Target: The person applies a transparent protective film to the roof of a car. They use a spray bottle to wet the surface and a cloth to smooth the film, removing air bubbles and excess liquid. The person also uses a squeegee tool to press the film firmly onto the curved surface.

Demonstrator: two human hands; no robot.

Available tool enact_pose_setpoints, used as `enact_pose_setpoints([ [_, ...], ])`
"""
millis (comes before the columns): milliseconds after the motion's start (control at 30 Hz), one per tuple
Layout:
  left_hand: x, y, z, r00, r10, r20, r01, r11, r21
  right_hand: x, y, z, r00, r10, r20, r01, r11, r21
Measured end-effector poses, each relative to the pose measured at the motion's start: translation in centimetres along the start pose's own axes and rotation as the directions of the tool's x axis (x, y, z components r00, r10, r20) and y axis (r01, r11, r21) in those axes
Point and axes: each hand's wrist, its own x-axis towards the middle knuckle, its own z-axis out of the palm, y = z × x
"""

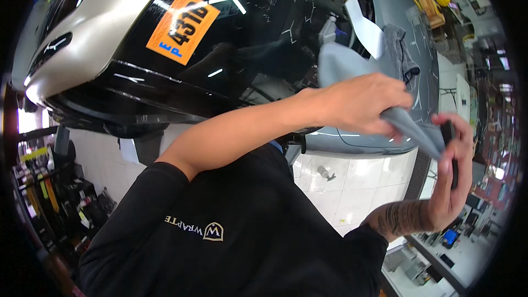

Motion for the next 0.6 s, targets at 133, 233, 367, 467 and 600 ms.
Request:
enact_pose_setpoints([
  [133, -6.8, -0.1, -2.1, 0.971, 0.067, -0.231, -0.102, 0.984, -0.143, -1.0, 0.5, 2.7, 0.986, -0.144, 0.080, 0.137, 0.987, 0.088],
  [233, -8.8, 2.1, -3.3, 0.990, -0.125, -0.068, 0.065, 0.822, -0.566, 0.5, 0.0, 3.6, 0.888, -0.341, 0.308, 0.245, 0.919, 0.309],
  [367, -9.5, 5.1, -5.7, 0.995, -0.099, 0.013, 0.097, 0.922, -0.376, 1.3, 0.2, 6.3, 0.970, -0.215, -0.111, 0.242, 0.852, 0.464],
  [467, -9.9, 5.8, -3.5, 0.915, -0.080, -0.394, 0.002, 0.981, -0.195, 2.5, -1.1, 11.8, 0.925, 0.128, -0.357, 0.089, 0.841, 0.534],
  [600, -11.4, 3.9, -3.7, 0.846, 0.108, -0.522, -0.126, 0.992, 0.002, -1.9, 1.4, 17.0, 0.955, 0.240, 0.172, -0.289, 0.631, 0.720],
])
